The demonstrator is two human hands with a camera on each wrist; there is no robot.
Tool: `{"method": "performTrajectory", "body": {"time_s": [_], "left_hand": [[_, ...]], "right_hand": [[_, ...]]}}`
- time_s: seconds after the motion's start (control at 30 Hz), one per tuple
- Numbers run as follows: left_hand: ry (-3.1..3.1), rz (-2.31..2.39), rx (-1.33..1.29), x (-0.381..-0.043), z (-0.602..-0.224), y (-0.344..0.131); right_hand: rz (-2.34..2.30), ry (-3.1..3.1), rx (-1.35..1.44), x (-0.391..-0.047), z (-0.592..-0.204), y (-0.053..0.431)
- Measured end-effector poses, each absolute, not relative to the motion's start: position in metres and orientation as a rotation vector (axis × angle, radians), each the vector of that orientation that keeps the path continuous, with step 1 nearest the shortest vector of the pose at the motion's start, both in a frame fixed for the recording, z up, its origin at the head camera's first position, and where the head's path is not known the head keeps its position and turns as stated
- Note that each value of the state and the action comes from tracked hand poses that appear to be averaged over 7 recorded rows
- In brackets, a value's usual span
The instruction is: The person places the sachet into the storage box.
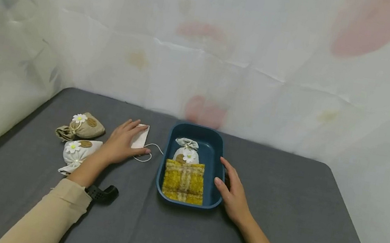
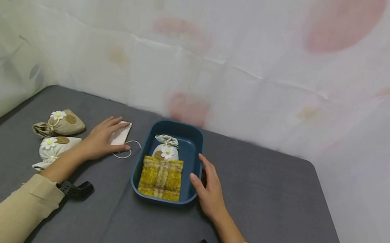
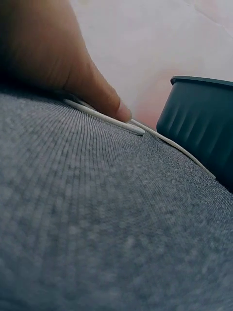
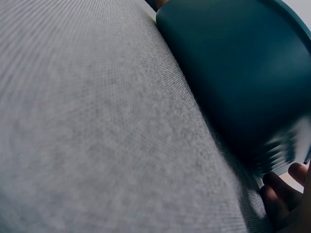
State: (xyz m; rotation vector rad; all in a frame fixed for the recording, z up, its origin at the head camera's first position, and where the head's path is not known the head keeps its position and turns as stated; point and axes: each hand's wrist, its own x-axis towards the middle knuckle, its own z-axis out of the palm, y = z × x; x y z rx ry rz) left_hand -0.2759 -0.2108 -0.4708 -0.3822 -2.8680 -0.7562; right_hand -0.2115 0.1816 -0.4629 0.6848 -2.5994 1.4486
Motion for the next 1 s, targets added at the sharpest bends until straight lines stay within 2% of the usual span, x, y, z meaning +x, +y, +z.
{"method": "performTrajectory", "body": {"time_s": [0.17,0.5,1.0], "left_hand": [[-2.864,-0.688,-0.414,-0.277,-0.475,-0.211],[-2.836,-0.619,-0.315,-0.285,-0.479,-0.208],[-2.855,-0.806,-0.314,-0.302,-0.474,-0.196]], "right_hand": [[1.511,-2.548,0.698,-0.215,-0.474,0.182],[1.514,-2.465,0.723,-0.227,-0.488,0.179],[1.602,-2.475,0.658,-0.266,-0.483,0.171]]}}
